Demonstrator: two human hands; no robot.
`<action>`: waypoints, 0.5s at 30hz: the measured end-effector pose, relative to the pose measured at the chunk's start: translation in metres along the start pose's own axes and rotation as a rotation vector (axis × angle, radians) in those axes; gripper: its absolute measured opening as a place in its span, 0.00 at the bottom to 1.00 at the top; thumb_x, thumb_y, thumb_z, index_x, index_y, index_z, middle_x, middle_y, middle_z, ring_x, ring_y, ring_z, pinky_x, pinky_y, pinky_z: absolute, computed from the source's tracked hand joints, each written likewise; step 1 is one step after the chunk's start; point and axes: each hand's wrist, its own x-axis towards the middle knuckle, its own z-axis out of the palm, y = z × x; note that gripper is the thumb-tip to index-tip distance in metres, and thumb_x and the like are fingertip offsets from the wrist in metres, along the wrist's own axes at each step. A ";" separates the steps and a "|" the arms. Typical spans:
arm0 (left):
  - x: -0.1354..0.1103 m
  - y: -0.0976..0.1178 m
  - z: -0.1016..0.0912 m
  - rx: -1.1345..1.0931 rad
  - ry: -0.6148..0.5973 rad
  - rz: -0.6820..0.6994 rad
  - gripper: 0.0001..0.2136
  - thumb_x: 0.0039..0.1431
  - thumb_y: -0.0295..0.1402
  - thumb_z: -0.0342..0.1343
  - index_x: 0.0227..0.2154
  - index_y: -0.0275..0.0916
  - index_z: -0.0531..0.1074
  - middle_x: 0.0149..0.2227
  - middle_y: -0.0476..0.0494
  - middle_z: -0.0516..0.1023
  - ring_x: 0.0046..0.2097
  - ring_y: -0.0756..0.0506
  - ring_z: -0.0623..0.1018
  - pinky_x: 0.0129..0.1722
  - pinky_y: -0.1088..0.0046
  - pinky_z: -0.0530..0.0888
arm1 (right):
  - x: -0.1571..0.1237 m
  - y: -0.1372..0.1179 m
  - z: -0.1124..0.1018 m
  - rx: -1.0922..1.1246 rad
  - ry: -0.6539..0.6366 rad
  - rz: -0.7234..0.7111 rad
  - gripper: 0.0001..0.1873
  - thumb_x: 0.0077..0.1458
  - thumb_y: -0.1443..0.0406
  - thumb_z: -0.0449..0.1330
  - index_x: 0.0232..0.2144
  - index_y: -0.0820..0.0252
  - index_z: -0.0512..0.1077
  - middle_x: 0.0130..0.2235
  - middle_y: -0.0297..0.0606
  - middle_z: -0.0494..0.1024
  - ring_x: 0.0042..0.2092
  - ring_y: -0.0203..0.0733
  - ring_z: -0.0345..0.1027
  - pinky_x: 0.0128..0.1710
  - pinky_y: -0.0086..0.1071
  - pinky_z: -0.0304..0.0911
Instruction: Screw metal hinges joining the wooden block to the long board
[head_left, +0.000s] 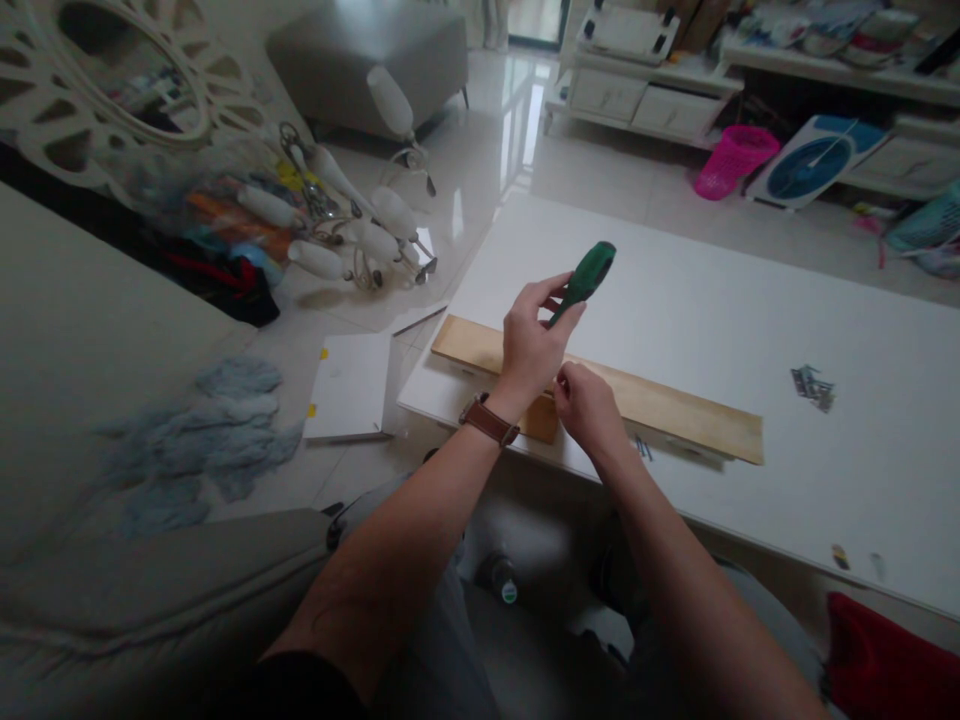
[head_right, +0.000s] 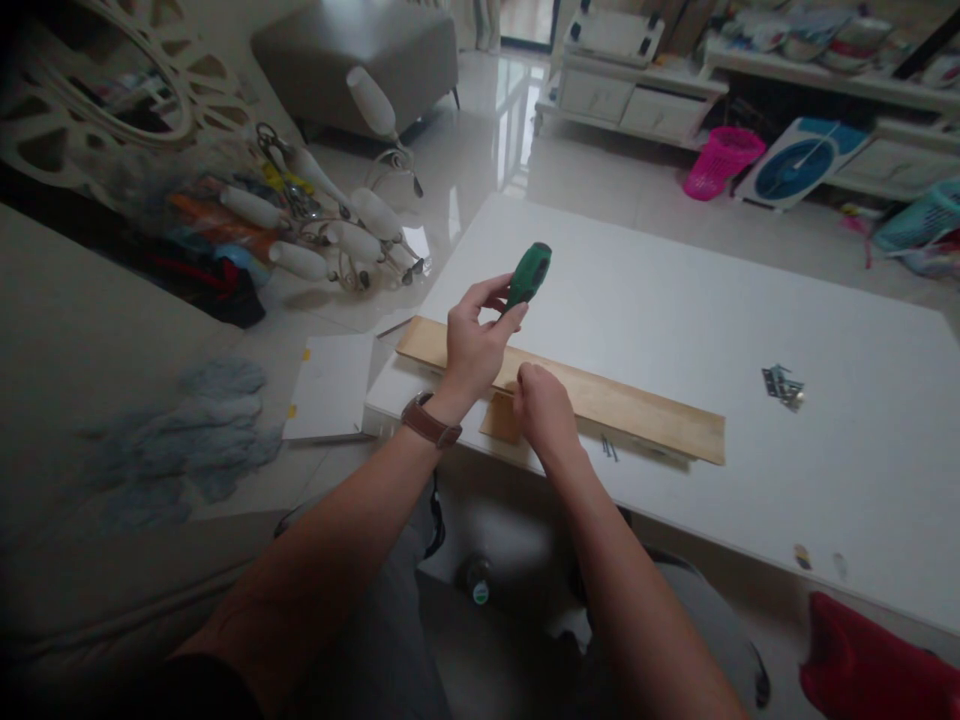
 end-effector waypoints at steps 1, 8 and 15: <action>0.000 0.001 0.000 0.003 0.003 -0.002 0.17 0.69 0.32 0.61 0.59 0.45 0.79 0.51 0.39 0.81 0.45 0.45 0.78 0.37 0.72 0.78 | 0.000 -0.001 0.000 -0.010 0.005 -0.003 0.07 0.64 0.73 0.54 0.36 0.59 0.71 0.38 0.47 0.80 0.38 0.47 0.67 0.37 0.36 0.50; 0.000 0.004 0.001 0.004 0.014 -0.026 0.17 0.68 0.32 0.62 0.58 0.45 0.79 0.50 0.40 0.82 0.44 0.46 0.78 0.35 0.74 0.78 | 0.000 -0.001 0.002 -0.020 -0.023 -0.012 0.08 0.61 0.74 0.54 0.36 0.60 0.72 0.39 0.47 0.79 0.38 0.47 0.68 0.37 0.37 0.51; 0.000 0.005 0.000 0.010 0.000 -0.034 0.17 0.68 0.30 0.61 0.58 0.46 0.79 0.50 0.40 0.82 0.44 0.46 0.78 0.35 0.74 0.78 | 0.001 0.001 0.001 0.026 0.017 0.001 0.04 0.65 0.68 0.57 0.38 0.60 0.73 0.40 0.47 0.79 0.40 0.49 0.70 0.39 0.36 0.54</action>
